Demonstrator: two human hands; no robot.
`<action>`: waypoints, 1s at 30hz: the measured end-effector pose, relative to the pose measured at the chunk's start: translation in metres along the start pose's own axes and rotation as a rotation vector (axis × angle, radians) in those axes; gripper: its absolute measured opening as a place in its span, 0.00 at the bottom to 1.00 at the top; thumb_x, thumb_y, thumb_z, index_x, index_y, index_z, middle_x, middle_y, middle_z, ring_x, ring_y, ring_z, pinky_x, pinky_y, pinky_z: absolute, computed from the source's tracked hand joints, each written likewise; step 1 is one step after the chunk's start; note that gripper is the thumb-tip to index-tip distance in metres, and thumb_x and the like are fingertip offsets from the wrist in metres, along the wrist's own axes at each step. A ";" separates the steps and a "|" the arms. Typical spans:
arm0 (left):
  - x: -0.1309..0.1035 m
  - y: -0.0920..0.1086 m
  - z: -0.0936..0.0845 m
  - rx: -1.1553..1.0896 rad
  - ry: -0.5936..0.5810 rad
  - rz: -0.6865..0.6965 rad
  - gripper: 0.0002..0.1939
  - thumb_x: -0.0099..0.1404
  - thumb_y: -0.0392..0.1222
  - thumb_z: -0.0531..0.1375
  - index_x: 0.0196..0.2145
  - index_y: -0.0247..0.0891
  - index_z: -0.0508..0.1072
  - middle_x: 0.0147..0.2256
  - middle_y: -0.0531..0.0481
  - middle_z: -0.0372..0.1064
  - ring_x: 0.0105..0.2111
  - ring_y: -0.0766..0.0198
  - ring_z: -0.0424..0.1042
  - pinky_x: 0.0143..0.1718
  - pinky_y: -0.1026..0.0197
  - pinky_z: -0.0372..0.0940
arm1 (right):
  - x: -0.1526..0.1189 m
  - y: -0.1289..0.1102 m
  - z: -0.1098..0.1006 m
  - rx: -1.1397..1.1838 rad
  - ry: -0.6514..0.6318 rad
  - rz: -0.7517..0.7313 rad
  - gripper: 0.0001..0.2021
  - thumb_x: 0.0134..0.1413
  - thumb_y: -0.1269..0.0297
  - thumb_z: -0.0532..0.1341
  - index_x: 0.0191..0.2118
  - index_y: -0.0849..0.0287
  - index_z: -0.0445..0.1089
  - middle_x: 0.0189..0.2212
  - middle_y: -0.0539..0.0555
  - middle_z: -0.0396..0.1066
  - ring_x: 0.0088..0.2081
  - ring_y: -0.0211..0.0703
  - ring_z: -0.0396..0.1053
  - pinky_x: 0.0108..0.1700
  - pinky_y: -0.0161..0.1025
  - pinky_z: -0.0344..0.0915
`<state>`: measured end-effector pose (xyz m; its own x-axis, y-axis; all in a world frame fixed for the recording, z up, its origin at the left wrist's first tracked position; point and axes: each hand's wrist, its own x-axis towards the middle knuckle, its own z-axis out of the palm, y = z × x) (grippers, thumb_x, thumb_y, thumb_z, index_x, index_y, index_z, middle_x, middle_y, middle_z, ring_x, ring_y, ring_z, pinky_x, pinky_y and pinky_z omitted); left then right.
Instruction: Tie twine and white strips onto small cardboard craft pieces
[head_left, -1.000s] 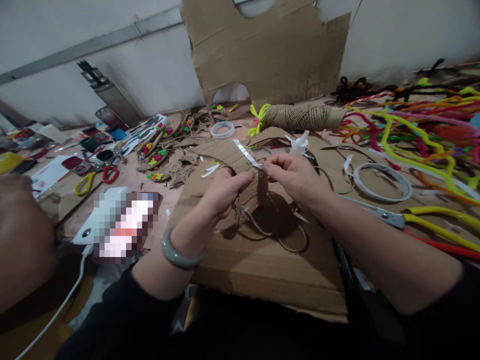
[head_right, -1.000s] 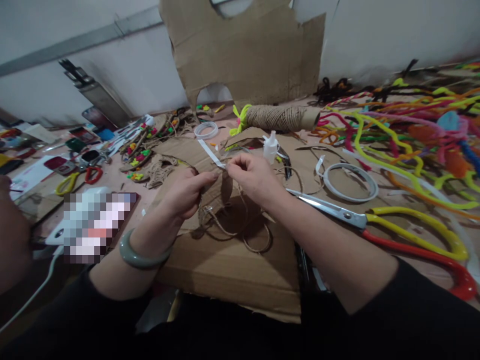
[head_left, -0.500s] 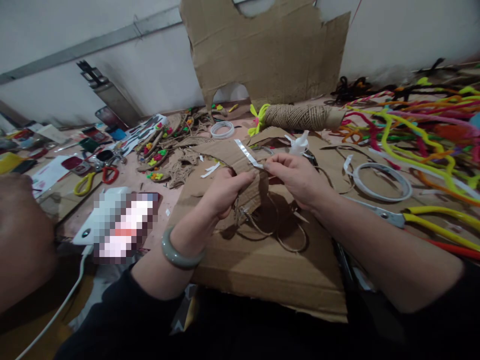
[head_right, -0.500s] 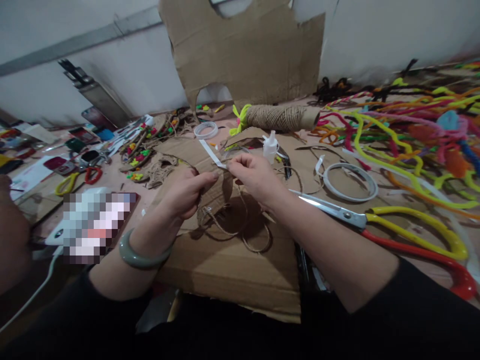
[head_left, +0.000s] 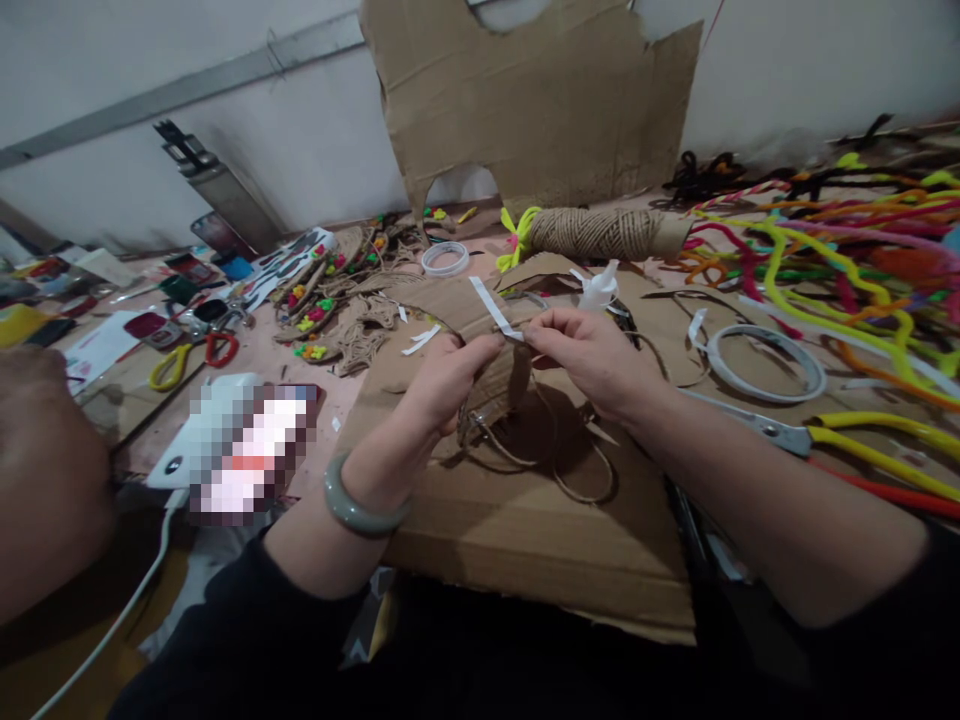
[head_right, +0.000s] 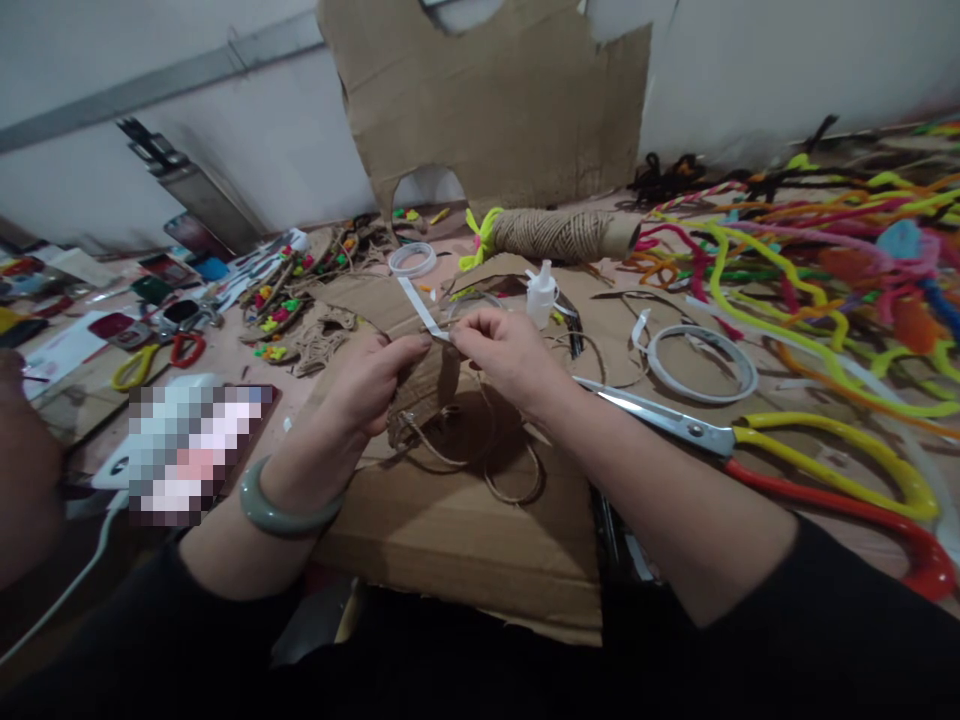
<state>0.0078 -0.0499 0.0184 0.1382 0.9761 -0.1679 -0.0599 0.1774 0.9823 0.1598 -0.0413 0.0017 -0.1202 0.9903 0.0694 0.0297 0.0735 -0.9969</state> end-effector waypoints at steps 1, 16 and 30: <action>0.000 0.001 0.000 0.011 0.010 0.001 0.05 0.52 0.39 0.60 0.22 0.35 0.70 0.18 0.56 0.66 0.18 0.71 0.63 0.20 0.67 0.59 | 0.000 0.000 0.000 0.002 -0.001 0.002 0.08 0.48 0.65 0.61 0.22 0.58 0.64 0.21 0.46 0.62 0.26 0.33 0.59 0.32 0.35 0.59; 0.001 -0.002 -0.002 0.031 0.011 -0.008 0.06 0.50 0.41 0.61 0.23 0.35 0.72 0.18 0.56 0.67 0.18 0.70 0.63 0.21 0.66 0.59 | 0.001 -0.002 0.002 0.144 -0.035 0.120 0.09 0.47 0.64 0.64 0.23 0.58 0.64 0.22 0.47 0.65 0.26 0.34 0.61 0.32 0.35 0.61; 0.001 -0.001 0.001 -0.109 -0.053 -0.029 0.10 0.49 0.39 0.62 0.31 0.34 0.75 0.22 0.54 0.71 0.25 0.66 0.72 0.29 0.65 0.68 | 0.001 -0.001 0.001 0.158 -0.024 0.105 0.10 0.53 0.59 0.62 0.26 0.57 0.64 0.25 0.48 0.66 0.28 0.35 0.63 0.32 0.35 0.61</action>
<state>0.0086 -0.0487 0.0172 0.1934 0.9628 -0.1889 -0.1617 0.2212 0.9617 0.1590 -0.0407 0.0030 -0.1484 0.9883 -0.0341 -0.1123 -0.0511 -0.9924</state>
